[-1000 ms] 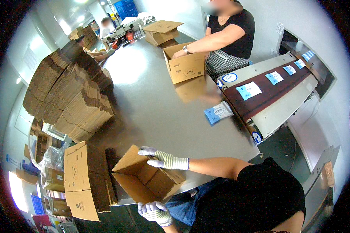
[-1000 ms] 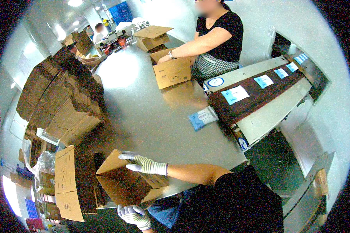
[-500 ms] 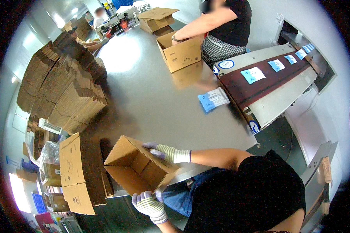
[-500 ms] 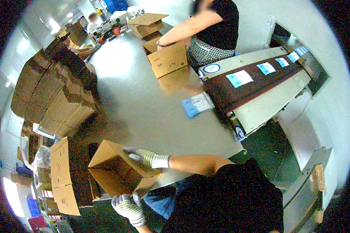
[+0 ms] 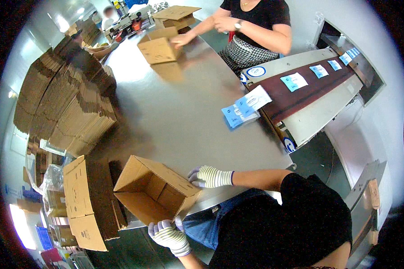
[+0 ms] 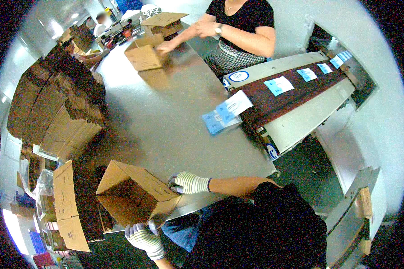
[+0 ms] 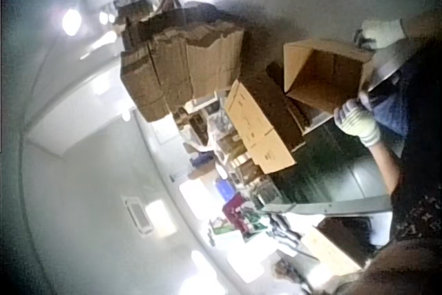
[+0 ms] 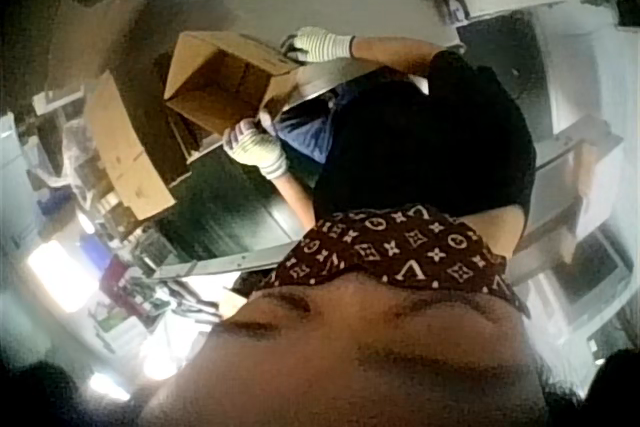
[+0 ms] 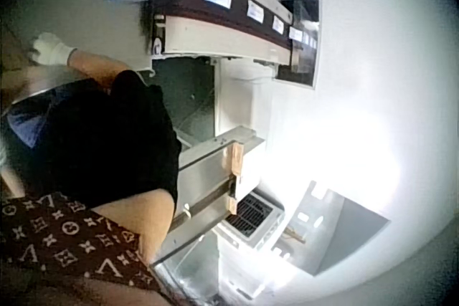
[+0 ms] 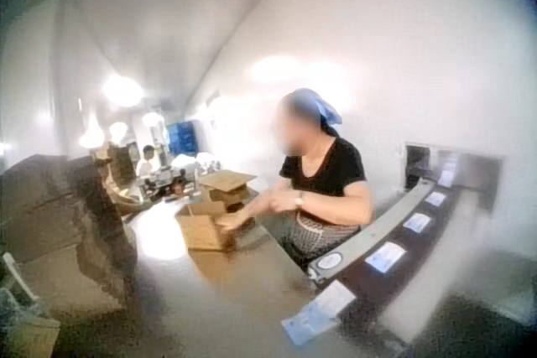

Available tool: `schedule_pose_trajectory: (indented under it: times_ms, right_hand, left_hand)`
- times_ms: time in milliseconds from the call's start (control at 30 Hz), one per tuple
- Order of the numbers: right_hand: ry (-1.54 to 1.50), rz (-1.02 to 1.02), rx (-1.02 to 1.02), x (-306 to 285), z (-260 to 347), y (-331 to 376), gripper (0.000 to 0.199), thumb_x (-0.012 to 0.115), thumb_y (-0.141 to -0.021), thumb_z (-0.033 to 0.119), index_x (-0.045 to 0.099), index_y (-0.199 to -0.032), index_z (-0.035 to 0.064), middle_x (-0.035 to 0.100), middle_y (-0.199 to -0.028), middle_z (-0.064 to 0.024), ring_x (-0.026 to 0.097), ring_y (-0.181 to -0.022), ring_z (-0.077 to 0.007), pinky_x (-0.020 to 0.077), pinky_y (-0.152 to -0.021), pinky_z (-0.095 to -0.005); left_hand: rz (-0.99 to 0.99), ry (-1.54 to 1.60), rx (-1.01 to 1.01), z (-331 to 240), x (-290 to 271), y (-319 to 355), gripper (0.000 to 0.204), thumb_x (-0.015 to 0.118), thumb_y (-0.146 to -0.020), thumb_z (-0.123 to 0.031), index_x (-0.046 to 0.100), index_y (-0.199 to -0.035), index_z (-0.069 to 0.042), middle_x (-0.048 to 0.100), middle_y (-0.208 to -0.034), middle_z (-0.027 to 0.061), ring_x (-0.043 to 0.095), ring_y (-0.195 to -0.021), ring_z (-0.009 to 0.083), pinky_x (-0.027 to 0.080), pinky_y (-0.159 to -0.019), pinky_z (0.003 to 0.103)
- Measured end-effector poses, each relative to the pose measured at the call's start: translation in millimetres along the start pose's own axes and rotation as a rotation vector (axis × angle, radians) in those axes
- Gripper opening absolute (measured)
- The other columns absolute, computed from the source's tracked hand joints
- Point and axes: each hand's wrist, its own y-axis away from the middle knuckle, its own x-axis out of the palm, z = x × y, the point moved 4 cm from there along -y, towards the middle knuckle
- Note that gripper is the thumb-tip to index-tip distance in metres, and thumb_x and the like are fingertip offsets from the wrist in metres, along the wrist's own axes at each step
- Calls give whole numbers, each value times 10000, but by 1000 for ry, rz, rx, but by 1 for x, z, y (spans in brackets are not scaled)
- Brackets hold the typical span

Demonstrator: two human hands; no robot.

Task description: The person picks up groups of small blue packets from a conveyor belt and places them into cardboard boxes on a metal table.

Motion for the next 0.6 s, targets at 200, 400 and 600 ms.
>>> schedule_pose_trajectory:
  times_ms: [200,400,600]
  right_hand:
    - [187,164,-29,-82,-27,-15,290,526,-906,294,634,-1004,44,659,-997,-169,630,-896,-366,504,-820,-448]
    - [534,97,326,-258,-116,-19,345,573,-876,320,655,-1056,37,675,-978,-193,637,-937,-360,500,-840,-435]
    - [751,544,621,-333,-136,-20,454,731,-748,169,616,-1159,15,662,-1118,-152,621,-1050,-294,480,-916,-382]
  left_hand:
    - [-51,5,-24,5,2,4,474,564,-877,-491,438,-630,-107,427,-562,66,490,-609,286,424,-796,437]
    - [-36,22,-38,2,2,-1,475,562,-876,-500,437,-630,-114,425,-558,59,486,-610,284,421,-793,436]
    - [1,19,-54,1,2,-1,354,605,-849,-351,455,-660,-92,458,-625,89,513,-723,318,419,-805,457]
